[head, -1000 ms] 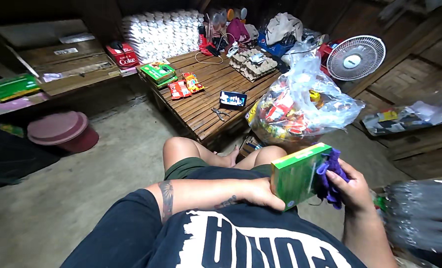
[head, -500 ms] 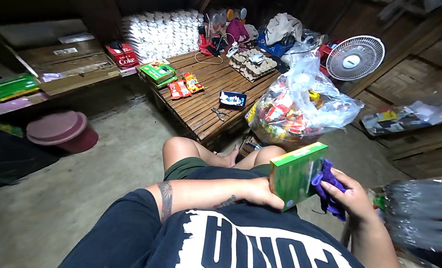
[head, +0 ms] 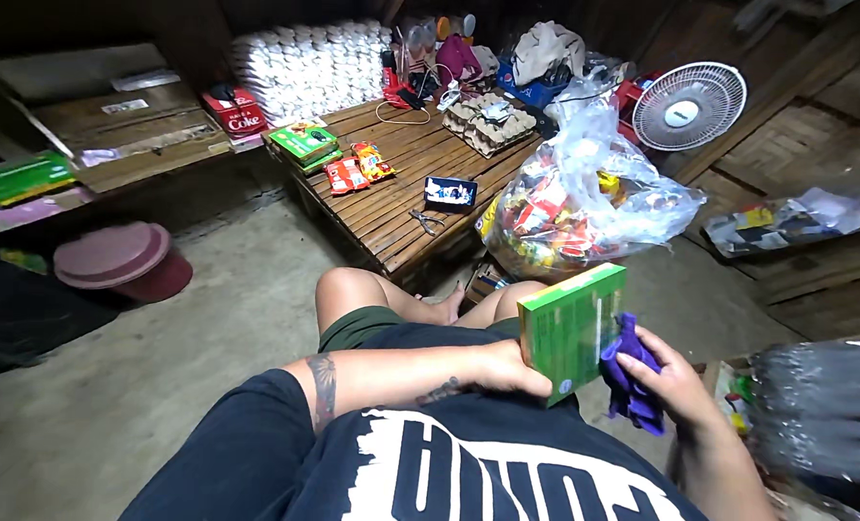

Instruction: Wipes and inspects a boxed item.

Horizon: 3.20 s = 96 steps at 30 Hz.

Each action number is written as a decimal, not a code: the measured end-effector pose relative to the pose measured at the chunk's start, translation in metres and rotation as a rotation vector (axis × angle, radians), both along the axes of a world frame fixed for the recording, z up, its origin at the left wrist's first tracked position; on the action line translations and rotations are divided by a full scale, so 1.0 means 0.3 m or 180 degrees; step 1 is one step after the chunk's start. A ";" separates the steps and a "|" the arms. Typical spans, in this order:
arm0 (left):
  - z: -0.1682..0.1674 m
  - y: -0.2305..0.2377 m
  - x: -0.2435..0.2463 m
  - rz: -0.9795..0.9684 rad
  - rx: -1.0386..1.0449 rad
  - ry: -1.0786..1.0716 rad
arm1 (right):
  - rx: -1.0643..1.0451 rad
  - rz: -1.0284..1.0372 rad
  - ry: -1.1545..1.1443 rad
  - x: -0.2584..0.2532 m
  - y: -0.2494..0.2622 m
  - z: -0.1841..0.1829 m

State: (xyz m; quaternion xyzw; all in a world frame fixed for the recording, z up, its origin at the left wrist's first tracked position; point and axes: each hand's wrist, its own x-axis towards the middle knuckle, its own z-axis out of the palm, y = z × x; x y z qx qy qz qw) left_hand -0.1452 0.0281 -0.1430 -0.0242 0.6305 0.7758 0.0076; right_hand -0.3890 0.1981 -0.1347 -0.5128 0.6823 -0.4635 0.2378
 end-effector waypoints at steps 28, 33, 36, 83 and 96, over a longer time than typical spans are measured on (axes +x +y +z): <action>-0.098 -0.089 -0.047 0.1384 0.3167 0.0049 | -0.1341 0.1132 0.2159 0.021 -0.253 -0.166; -0.106 -0.086 -0.055 0.1043 0.2515 -0.0058 | -0.0167 0.0091 0.1072 0.037 -0.270 -0.054; -0.122 -0.085 -0.067 0.0751 0.2172 0.0062 | -0.0085 0.0442 0.1261 0.089 -0.305 -0.070; -0.108 -0.069 -0.009 0.0425 0.1436 -0.0394 | 0.0158 0.0952 0.1516 0.235 -0.466 -0.002; -0.104 -0.079 -0.004 0.0443 0.1662 -0.0579 | 0.0584 0.0837 0.1454 0.245 -0.488 -0.012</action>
